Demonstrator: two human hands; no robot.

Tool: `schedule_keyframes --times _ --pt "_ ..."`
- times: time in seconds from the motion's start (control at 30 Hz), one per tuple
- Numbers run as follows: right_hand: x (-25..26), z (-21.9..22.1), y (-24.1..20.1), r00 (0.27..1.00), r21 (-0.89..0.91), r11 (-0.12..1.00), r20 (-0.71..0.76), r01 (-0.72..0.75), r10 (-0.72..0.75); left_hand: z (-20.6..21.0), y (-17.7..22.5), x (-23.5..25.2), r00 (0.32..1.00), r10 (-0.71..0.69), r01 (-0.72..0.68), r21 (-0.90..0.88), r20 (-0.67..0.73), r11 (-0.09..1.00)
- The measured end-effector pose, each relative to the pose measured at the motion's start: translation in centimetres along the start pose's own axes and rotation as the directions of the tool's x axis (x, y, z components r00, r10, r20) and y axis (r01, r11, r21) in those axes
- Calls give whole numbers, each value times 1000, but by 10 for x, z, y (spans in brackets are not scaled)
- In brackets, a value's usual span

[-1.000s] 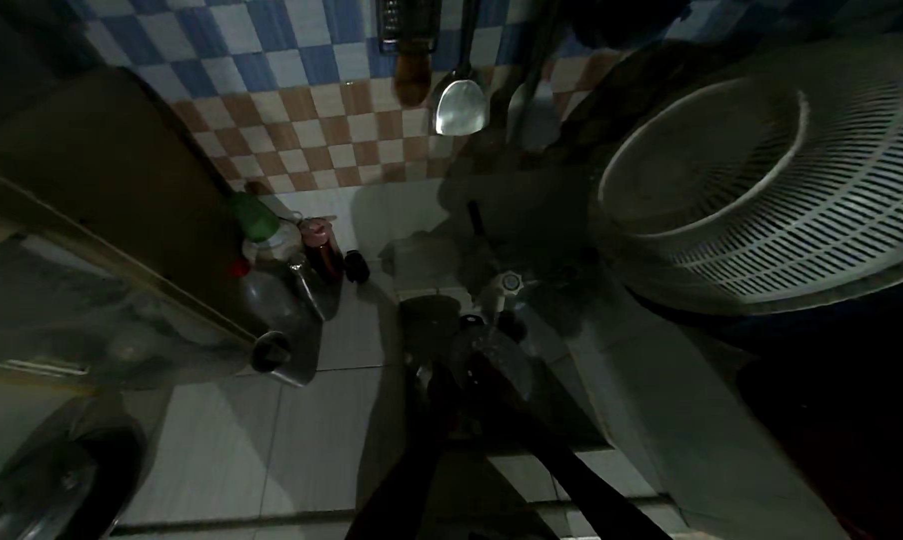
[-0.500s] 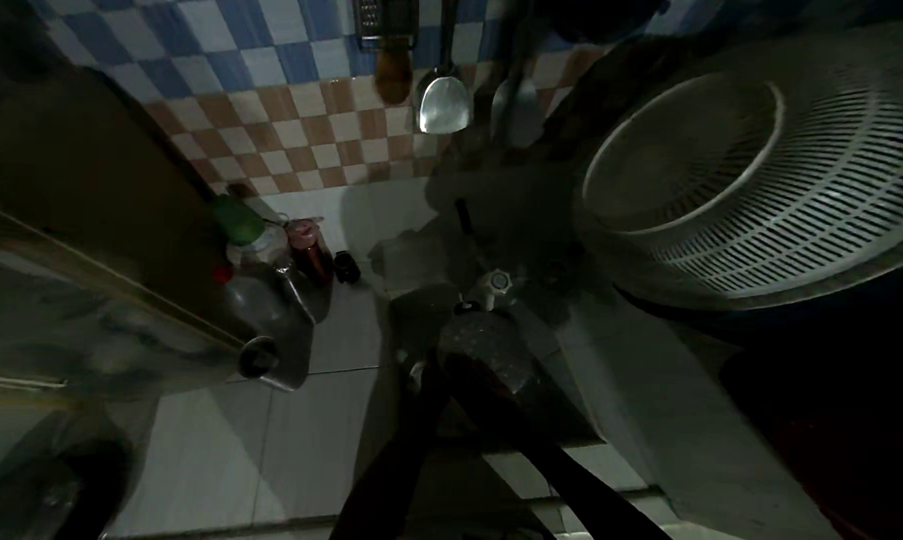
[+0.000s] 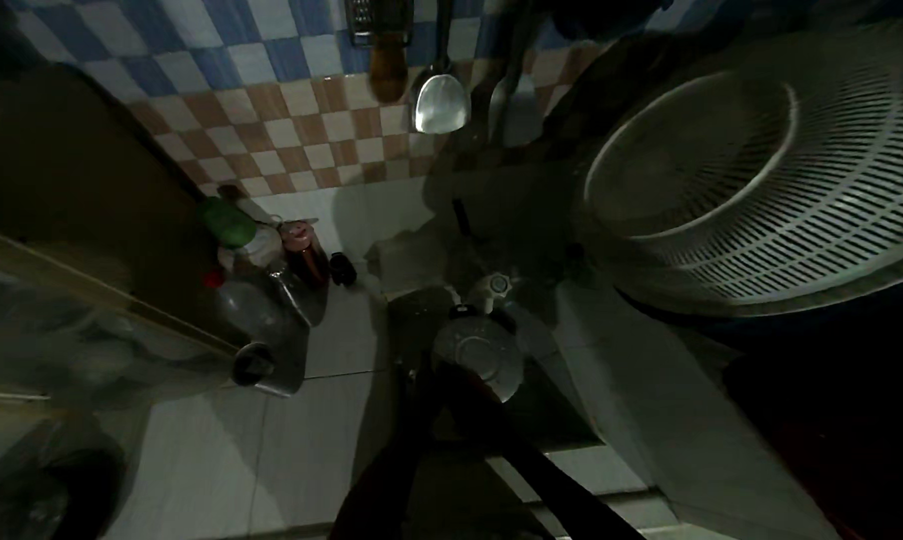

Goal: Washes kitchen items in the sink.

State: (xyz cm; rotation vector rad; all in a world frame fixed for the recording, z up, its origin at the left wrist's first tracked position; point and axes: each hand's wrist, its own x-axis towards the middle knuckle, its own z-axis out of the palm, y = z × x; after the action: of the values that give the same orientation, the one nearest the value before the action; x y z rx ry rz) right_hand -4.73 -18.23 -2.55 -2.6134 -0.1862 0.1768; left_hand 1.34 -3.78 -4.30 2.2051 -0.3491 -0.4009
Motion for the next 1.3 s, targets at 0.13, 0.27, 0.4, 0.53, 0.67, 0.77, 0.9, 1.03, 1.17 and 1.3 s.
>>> schedule_keyframes --times 0.13,0.27,0.4,0.53,0.67,0.77,0.9,1.03,1.17,1.3 --pt "-20 6 53 986 -109 987 -130 -115 101 11 -32 9 953 -302 294 -247 4 923" --pt "1 -34 58 837 243 857 -213 -454 504 4 -23 -8 971 -236 213 -344 -25 914" --pt "29 -67 61 773 573 610 66 -547 631 18 -36 -11 961 -276 264 -207 -30 942" --pt "52 -65 76 865 581 699 16 -416 501 19 -35 -11 959 -251 244 -73 -128 967" --pt "65 -54 83 914 558 789 -124 -257 385 19 -33 -9 932 -309 242 -311 -188 919" --pt "64 -56 79 919 525 809 -114 -266 377 24 -30 -4 907 -358 191 -542 -221 818" --pt "53 -67 68 866 703 640 -68 -311 496 20 -11 -3 925 -315 169 -512 -213 842" --pt "31 -73 80 880 843 511 -104 -169 464 24 -8 -1 970 -202 107 -509 -134 854" --pt "11 -84 77 858 859 496 -156 -127 489 46 -7 22 934 -356 182 -818 -30 546" --pt "-5 -96 68 854 852 505 -155 -139 497 52 4 37 916 -394 262 -861 79 436"
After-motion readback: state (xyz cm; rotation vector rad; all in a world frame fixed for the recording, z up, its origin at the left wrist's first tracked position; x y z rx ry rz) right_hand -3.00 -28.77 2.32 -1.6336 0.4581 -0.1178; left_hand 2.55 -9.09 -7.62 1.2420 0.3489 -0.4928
